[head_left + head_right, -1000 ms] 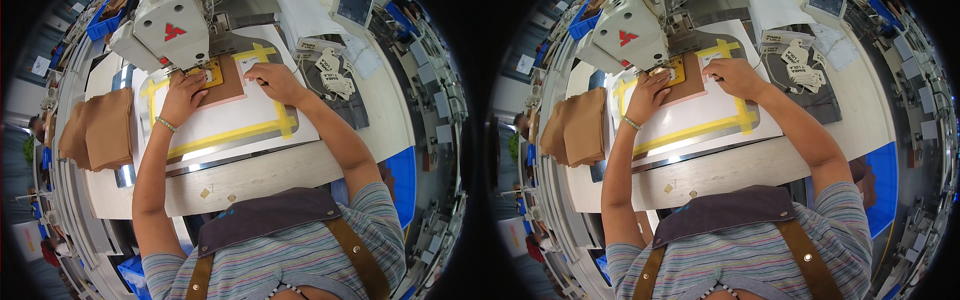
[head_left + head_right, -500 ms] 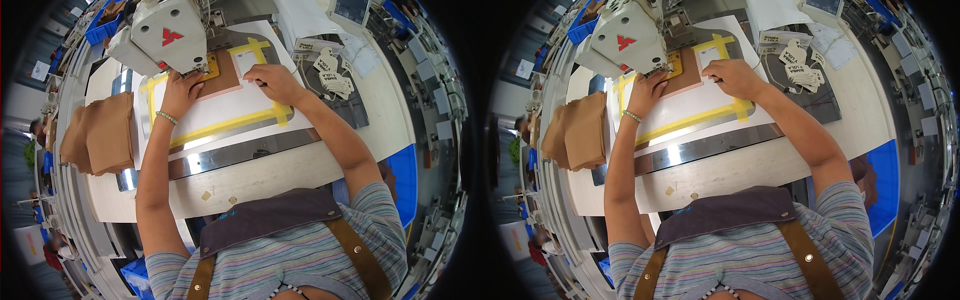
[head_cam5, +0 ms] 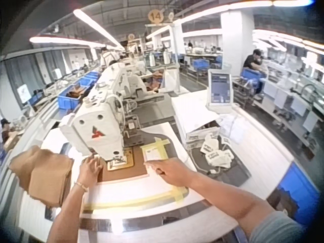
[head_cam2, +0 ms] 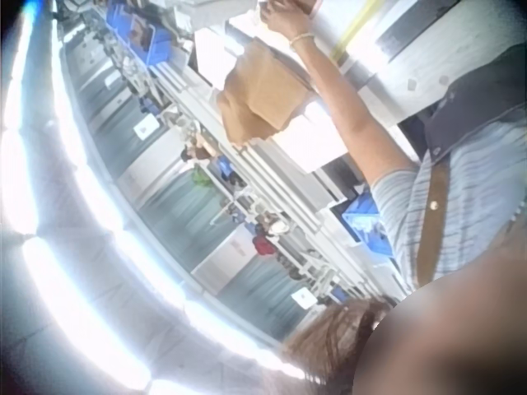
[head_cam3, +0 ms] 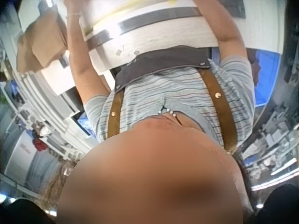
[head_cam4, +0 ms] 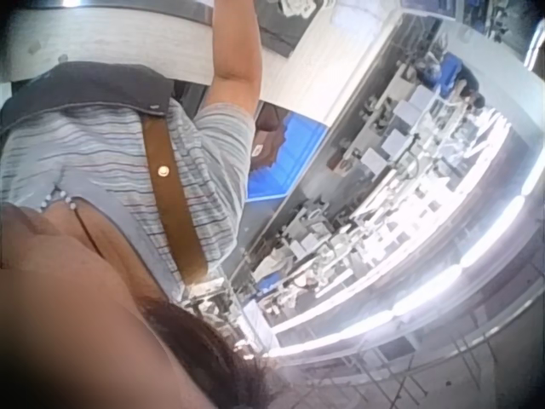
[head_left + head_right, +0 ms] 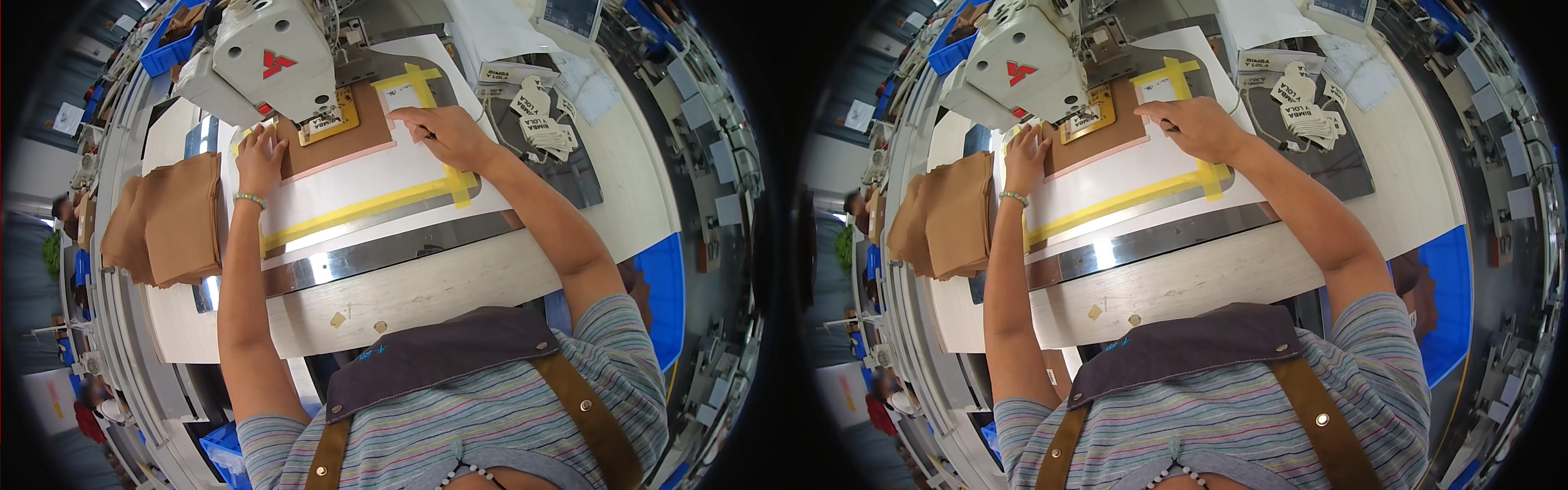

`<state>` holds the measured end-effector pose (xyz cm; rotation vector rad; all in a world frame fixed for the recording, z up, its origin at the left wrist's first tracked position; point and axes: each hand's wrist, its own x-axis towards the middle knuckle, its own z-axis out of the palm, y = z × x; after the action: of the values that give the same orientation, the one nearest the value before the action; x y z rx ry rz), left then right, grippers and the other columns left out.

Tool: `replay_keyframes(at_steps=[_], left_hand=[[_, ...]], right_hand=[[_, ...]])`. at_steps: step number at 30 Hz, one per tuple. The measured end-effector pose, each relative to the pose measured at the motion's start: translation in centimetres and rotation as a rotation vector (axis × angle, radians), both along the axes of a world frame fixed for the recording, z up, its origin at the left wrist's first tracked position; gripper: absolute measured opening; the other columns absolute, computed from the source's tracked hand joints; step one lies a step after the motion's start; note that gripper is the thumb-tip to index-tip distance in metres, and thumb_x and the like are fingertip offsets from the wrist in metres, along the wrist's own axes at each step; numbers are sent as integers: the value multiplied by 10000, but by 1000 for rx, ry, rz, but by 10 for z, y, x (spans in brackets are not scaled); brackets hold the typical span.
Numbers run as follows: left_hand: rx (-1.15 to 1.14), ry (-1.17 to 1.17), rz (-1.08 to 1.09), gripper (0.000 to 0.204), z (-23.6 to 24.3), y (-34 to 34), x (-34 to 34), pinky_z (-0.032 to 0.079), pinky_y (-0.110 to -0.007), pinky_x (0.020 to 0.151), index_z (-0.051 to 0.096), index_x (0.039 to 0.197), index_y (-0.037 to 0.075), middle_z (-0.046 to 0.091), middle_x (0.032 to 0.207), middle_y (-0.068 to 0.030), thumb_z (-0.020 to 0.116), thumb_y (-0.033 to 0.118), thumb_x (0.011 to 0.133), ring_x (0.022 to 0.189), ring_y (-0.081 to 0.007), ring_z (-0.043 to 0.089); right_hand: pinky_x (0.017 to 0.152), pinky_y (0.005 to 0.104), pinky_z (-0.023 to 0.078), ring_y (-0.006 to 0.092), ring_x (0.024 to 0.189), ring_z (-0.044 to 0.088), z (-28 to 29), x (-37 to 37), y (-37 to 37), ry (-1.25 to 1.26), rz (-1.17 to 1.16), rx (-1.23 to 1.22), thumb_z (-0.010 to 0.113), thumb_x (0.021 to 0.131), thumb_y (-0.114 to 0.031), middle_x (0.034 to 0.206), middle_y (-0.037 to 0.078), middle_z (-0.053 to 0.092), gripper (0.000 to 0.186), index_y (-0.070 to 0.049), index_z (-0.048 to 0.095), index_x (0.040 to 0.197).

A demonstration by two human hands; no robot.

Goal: Sewing brand labels onto fabric or leather pieces using an industrial sewing machine.

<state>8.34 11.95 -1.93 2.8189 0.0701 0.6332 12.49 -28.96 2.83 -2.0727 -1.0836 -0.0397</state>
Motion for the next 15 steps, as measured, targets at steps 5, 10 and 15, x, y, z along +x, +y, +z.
replay_keyframes(at_steps=[5,10,15], left_hand=[[54,51,-1,542,-2,-21,-7,425,-465,1156,660,1404,61,542,1536,-214,701,405,987,1381,-420,519],[-85,-95,-21,434,-2,-52,-17,463,-463,1096,752,1221,41,632,1400,-223,788,355,924,1309,-413,565],[-185,-136,56,350,-1,-79,-13,499,-465,907,754,936,11,653,1043,-168,875,323,832,1014,-365,607]], right_hand=[[774,445,545,360,845,698,-6,0,-3,-82,10,-19,590,971,-98,965,140,740,393,-131,660,1357],[769,417,547,327,834,698,-1,-1,-4,-110,-4,-48,589,965,-84,906,120,710,395,-126,661,1351],[919,413,533,292,1070,677,21,-3,3,-158,-92,-278,578,1006,-85,1147,108,711,363,-115,659,1359]])
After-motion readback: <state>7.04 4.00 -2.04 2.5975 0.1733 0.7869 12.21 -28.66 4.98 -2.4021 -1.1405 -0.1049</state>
